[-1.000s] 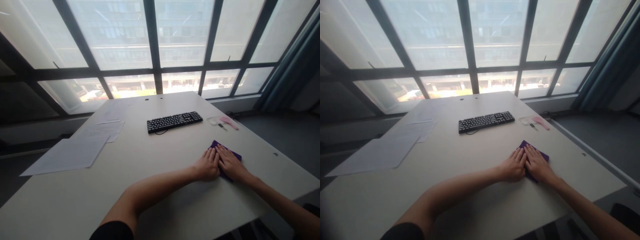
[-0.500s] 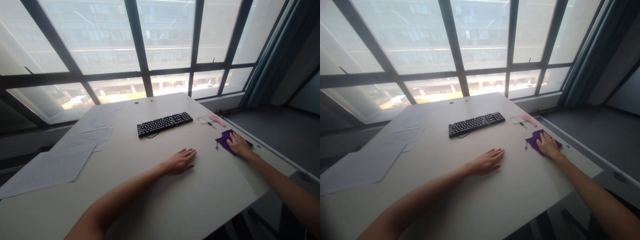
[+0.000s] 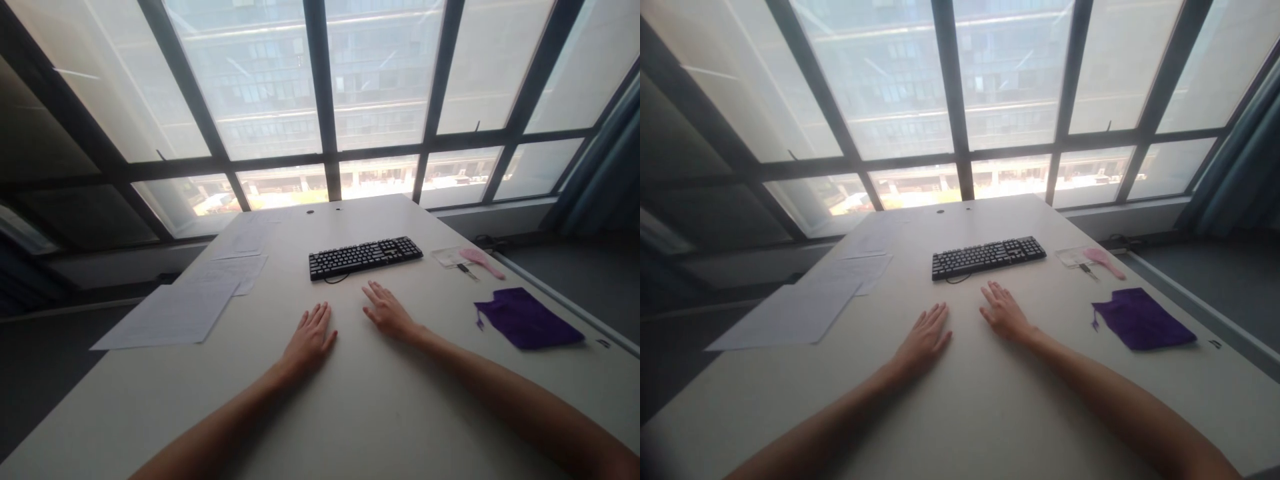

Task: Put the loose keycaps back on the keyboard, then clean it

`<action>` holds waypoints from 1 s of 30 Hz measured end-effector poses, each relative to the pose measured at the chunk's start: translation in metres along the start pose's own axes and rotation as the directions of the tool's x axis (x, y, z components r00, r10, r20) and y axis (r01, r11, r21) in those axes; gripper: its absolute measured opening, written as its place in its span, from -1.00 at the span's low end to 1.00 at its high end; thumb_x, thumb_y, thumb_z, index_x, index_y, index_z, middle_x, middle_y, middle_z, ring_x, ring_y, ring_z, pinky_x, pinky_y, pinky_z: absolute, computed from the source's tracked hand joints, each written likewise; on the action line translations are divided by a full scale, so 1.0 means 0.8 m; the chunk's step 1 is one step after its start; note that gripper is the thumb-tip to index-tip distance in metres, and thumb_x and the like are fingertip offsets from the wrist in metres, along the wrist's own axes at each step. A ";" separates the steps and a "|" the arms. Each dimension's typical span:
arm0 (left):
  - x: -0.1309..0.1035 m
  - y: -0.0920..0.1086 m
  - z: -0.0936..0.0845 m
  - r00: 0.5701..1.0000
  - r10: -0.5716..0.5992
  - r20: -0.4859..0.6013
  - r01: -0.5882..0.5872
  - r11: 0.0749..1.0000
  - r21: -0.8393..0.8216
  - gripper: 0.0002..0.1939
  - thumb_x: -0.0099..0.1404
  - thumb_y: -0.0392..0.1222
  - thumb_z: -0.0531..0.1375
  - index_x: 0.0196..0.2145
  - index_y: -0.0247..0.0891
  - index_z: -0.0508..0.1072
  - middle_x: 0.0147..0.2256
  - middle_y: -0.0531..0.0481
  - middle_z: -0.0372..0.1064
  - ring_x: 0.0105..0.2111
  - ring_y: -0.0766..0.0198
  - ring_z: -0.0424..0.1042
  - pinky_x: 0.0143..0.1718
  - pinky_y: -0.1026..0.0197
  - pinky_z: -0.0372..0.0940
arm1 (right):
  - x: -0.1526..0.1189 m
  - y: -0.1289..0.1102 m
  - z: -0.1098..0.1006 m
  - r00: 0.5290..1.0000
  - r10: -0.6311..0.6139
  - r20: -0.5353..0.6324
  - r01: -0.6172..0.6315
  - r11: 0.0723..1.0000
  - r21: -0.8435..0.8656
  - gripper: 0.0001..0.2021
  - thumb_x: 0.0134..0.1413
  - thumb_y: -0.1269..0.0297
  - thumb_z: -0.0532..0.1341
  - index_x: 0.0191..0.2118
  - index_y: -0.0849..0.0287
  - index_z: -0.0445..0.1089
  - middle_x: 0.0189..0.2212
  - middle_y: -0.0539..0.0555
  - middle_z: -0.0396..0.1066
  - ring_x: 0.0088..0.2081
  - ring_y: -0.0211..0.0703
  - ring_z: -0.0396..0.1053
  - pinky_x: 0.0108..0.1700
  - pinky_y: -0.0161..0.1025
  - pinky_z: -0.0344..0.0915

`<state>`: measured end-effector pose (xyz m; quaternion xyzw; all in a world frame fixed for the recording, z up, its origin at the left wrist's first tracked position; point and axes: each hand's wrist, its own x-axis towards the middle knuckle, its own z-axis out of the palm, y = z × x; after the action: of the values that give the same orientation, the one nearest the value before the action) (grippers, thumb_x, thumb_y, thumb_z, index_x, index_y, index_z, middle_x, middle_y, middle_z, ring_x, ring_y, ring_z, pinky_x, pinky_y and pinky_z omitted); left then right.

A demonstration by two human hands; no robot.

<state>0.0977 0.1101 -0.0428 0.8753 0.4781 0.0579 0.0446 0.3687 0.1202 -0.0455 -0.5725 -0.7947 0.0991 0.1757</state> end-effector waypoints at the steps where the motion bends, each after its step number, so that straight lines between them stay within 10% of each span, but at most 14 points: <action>1: -0.002 -0.002 -0.001 1.000 -0.025 -0.002 0.025 1.000 0.005 -0.29 0.50 0.12 -0.14 0.42 -0.40 -0.02 0.42 -0.25 -0.14 0.44 0.01 -0.17 0.42 -0.11 -0.18 | 0.004 -0.005 0.003 1.000 -0.022 0.018 0.022 1.000 0.001 -0.37 0.36 0.08 0.01 0.44 0.24 0.01 0.46 0.25 -0.17 0.46 0.05 -0.22 0.43 0.02 -0.21; 18: 0.004 0.003 -0.003 1.000 0.016 -0.016 -0.017 0.996 -0.093 -0.40 0.47 -0.06 -0.02 0.38 -0.30 0.11 0.40 -0.20 -0.02 0.42 0.02 -0.08 0.41 -0.16 -0.11 | -0.008 -0.014 -0.013 0.996 -0.056 0.073 0.052 0.997 0.060 -0.46 0.32 0.23 0.09 0.36 0.27 0.19 0.41 0.28 0.00 0.44 0.07 -0.09 0.42 0.07 -0.14; 25: 0.014 0.030 -0.003 0.952 0.241 -0.190 -0.278 0.938 -0.206 -0.55 0.44 -0.17 0.04 0.24 -0.20 0.33 0.26 -0.13 0.30 0.30 0.09 0.24 0.29 -0.04 0.24 | -0.142 -0.039 -0.096 0.971 -0.118 -0.207 0.158 0.969 0.188 -0.54 0.31 0.29 0.14 0.30 0.13 0.28 0.27 0.20 0.30 0.31 0.03 0.19 0.37 0.08 0.09; 28: 0.030 0.056 0.005 0.906 0.351 -0.236 -0.403 0.885 -0.234 -0.58 0.45 -0.14 0.06 0.22 -0.11 0.35 0.22 -0.07 0.35 0.23 0.13 0.34 0.24 0.00 0.32 | -0.235 -0.038 -0.146 0.836 0.064 -0.545 0.077 0.970 0.231 -0.61 0.32 0.33 0.12 0.22 0.07 0.33 0.17 0.17 0.39 0.23 -0.03 0.30 0.28 0.01 0.23; 30: 0.042 0.075 0.014 0.871 0.427 -0.242 -0.480 0.845 -0.237 -0.58 0.45 -0.15 0.06 0.23 -0.09 0.34 0.21 -0.06 0.36 0.21 0.13 0.36 0.21 0.03 0.35 | -0.297 -0.008 -0.162 0.601 0.294 -0.743 -0.110 0.951 0.288 -0.66 0.33 0.30 0.10 0.16 0.08 0.37 0.10 0.18 0.43 0.16 -0.01 0.36 0.22 0.01 0.29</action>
<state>0.1673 0.1055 -0.0441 0.9385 0.2452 0.2147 0.1138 0.4811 -0.1117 0.0370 -0.6231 -0.5545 -0.0544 0.5489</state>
